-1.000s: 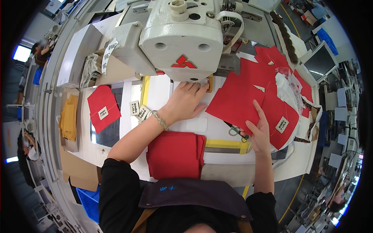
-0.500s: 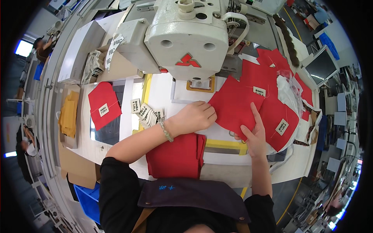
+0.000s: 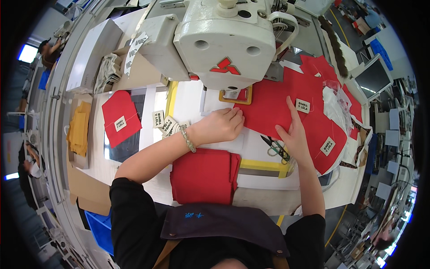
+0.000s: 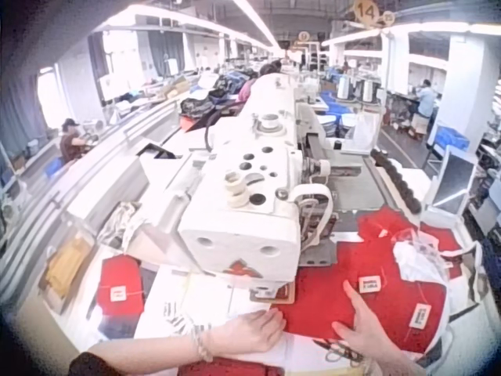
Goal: The person sews white rectangular labels onto red fabric pieces using a sewing machine. They repeatedly pick up a red piece, place a label on it, align it under the machine's presser foot, and sew it in place. After sewing, they cut the thread and move the finished piece aside before repeating the process with the next item.
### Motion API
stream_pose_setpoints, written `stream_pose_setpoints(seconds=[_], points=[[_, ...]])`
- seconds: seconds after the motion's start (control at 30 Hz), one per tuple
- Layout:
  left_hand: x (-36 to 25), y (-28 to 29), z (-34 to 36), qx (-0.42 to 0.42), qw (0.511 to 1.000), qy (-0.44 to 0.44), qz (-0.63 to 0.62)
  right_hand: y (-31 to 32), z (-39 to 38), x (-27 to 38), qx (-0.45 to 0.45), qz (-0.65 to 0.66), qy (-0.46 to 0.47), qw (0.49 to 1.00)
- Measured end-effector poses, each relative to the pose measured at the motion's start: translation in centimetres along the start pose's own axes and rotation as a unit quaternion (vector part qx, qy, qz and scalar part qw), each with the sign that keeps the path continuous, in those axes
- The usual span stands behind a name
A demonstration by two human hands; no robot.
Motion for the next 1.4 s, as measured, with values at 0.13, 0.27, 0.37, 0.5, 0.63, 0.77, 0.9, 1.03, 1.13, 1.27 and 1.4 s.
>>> stream_pose_setpoints(seconds=[0.13,0.27,0.37,0.5,0.63,0.77,0.9,1.03,1.13,1.27,1.4], points=[[0.5,0.0,-0.7,0.028,0.998,0.034,0.037,-1.4,-0.1,1.5,0.017,0.093,-0.053,0.994],[1.0,0.4,-2.4,0.06,0.992,0.084,0.067,-2.3,-1.0,1.7,0.057,-0.163,0.117,0.978],[1.7,0.1,-3.4,0.062,0.989,0.111,0.074,-3.0,-0.2,0.1,0.074,-0.195,0.165,0.964],[2.6,0.3,-3.8,0.049,0.984,0.159,0.068,-4.0,1.1,-0.7,0.052,-0.289,0.255,0.921],[2.8,2.4,-3.8,0.01,0.961,0.276,-0.025,-4.4,1.9,-1.1,0.043,-0.31,0.303,0.9],[2.9,3.7,-5.0,0.014,0.926,0.364,-0.094,-4.4,2.3,-1.3,0.043,-0.301,0.305,0.902],[2.7,3.9,-5.6,0.02,0.918,0.38,-0.115,-4.4,2.3,-1.3,0.047,-0.288,0.287,0.912],[2.3,3.8,-5.6,0.019,0.915,0.383,-0.123,-4.4,2.3,-1.5,0.047,-0.283,0.279,0.917],[2.2,3.8,-5.5,0.016,0.915,0.386,-0.12,-4.4,2.4,-1.5,0.045,-0.276,0.274,0.92],[1.9,3.6,-5.5,0.019,0.919,0.381,-0.106,-4.5,2.3,-1.6,0.044,-0.274,0.268,0.923],[1.9,3.6,-5.7,0.02,0.928,0.362,-0.086,-4.5,2.3,-1.4,0.051,-0.273,0.266,0.923]])
Point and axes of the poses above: each hand's wrist, its own z-axis towards the middle knuckle, its own y-axis out of the back of the hand, x = y × z, the point moved 1 cm from there along z, towards the middle knuckle, and after that the axes turned 7 degrees about -x, right-handed, at the moved point
